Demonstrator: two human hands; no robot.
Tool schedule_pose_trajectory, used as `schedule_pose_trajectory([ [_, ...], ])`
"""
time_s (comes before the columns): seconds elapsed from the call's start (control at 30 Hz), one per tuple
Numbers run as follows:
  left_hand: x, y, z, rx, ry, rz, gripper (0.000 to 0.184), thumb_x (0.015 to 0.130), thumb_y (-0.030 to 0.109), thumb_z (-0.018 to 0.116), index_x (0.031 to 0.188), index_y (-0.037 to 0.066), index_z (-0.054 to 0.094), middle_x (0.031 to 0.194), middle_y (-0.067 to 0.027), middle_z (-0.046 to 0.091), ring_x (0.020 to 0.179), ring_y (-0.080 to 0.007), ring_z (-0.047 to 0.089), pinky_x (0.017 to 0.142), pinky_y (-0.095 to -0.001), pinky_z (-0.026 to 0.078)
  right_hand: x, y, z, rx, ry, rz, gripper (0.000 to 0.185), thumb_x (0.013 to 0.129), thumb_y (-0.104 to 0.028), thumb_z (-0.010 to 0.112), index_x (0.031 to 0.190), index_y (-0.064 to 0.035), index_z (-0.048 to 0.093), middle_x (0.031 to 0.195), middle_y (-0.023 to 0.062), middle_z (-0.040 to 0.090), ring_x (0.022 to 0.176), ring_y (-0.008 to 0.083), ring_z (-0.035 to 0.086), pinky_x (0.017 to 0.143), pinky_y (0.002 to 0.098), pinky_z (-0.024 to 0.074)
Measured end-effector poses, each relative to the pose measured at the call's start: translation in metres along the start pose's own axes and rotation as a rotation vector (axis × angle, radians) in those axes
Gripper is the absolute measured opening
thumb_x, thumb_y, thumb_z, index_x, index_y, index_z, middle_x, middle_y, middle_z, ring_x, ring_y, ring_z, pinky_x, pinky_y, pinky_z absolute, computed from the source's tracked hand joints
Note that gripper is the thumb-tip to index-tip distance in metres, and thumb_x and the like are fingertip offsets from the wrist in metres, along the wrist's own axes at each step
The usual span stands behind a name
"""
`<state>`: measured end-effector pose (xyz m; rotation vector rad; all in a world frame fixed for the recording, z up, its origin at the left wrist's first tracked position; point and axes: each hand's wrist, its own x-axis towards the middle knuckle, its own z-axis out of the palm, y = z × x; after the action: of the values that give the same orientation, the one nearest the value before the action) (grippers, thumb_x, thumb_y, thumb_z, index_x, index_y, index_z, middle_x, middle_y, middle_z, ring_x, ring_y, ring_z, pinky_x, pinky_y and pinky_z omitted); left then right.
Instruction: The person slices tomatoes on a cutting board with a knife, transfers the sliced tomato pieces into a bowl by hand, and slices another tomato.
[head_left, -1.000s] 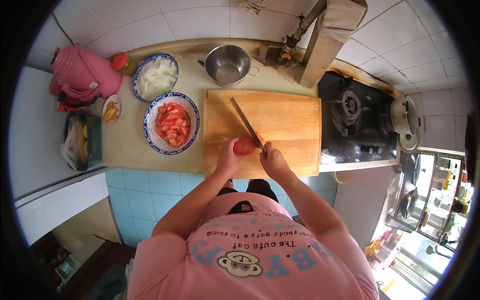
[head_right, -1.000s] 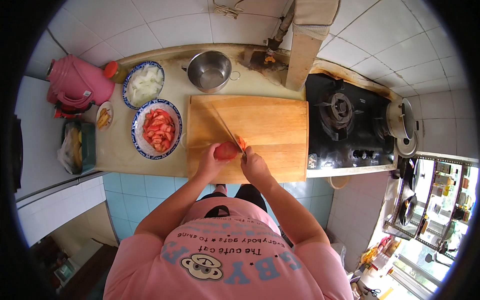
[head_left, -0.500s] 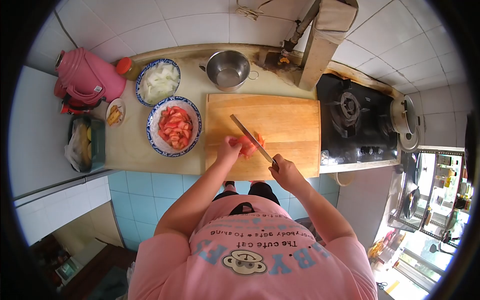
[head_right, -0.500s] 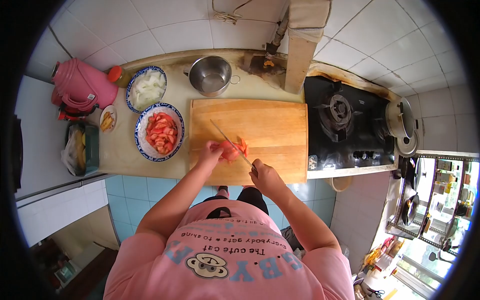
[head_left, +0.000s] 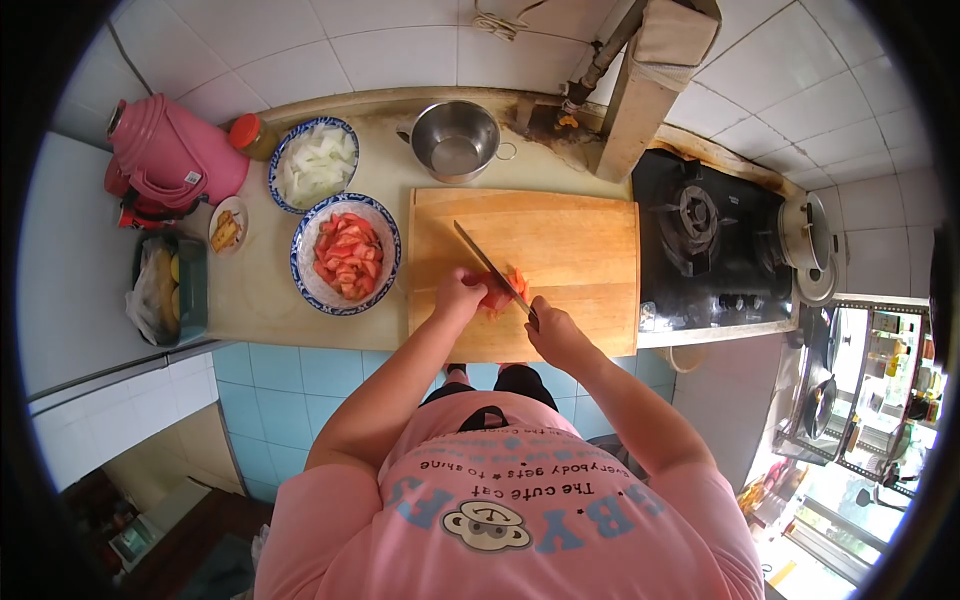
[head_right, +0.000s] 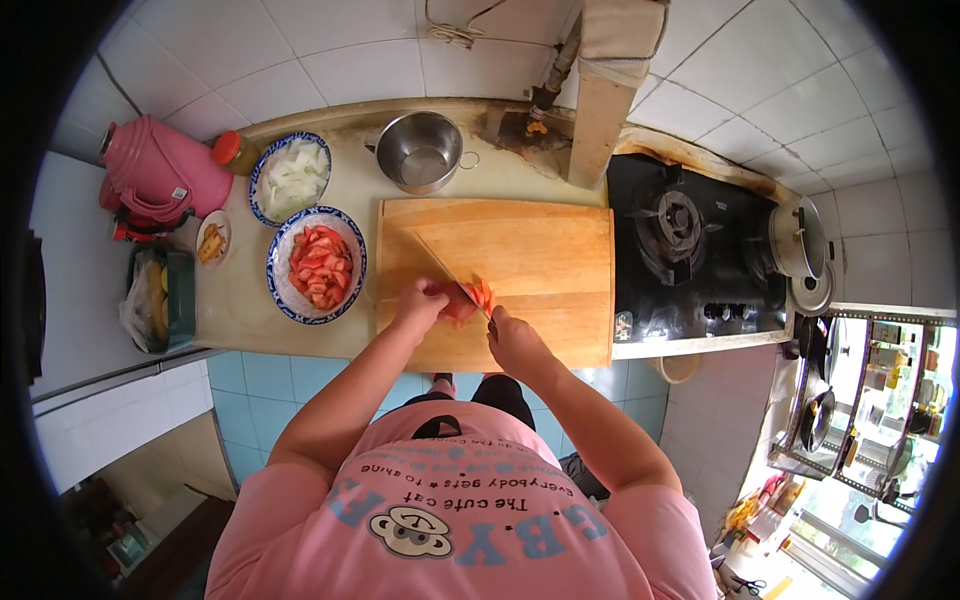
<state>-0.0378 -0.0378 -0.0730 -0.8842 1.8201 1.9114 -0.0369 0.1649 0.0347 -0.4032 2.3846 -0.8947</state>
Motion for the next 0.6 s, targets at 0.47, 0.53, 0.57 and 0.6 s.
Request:
schedule_pose_trajectory([
  [0.47, -0.027, -0.014, -0.001, 0.079, 0.115, 0.005, 0.04, 0.081, 0.012, 0.074, 0.114, 0.0, 0.057, 0.097, -0.0119, 0.065, 0.078, -0.0206, 0.067, 0.055, -0.032, 0.059, 0.011, 0.024, 0.019, 0.091, 0.181, -0.078, 0.023, 0.087, -0.008, 0.066, 0.098, 0.0007, 0.048, 0.072, 0.0205, 0.062, 0.068, 0.0382, 0.063, 0.061, 0.044, 0.0488],
  [0.53, -0.026, -0.016, -0.001, 0.107, 0.113, 0.011, 0.039, 0.081, 0.012, 0.074, 0.114, 0.0, 0.057, 0.098, -0.0119, 0.065, 0.077, -0.0206, 0.068, 0.054, -0.0319, 0.059, -0.001, 0.015, 0.009, 0.118, 0.179, -0.063, 0.022, 0.087, -0.009, 0.067, 0.095, 0.0007, 0.048, 0.071, 0.0184, 0.061, 0.066, 0.0346, 0.063, 0.06, 0.0417, 0.0487],
  [0.57, -0.024, -0.016, 0.0, 0.134, 0.106, 0.019, 0.039, 0.082, 0.013, 0.074, 0.114, 0.001, 0.057, 0.098, -0.0119, 0.064, 0.077, -0.0206, 0.068, 0.054, -0.0318, 0.059, -0.007, 0.008, 0.0, 0.099, 0.14, -0.043, 0.023, 0.087, -0.009, 0.067, 0.095, 0.001, 0.047, 0.073, 0.0213, 0.062, 0.07, 0.0395, 0.064, 0.062, 0.0445, 0.0494],
  [0.6, -0.027, -0.012, 0.002, 0.134, 0.103, 0.021, 0.039, 0.082, 0.013, 0.074, 0.114, 0.001, 0.057, 0.098, -0.0119, 0.064, 0.077, -0.0206, 0.068, 0.054, -0.0318, 0.059, -0.014, 0.003, -0.007, 0.08, 0.102, -0.022, 0.024, 0.086, -0.009, 0.067, 0.095, 0.0013, 0.046, 0.075, 0.0242, 0.064, 0.075, 0.0444, 0.064, 0.063, 0.0473, 0.0502],
])
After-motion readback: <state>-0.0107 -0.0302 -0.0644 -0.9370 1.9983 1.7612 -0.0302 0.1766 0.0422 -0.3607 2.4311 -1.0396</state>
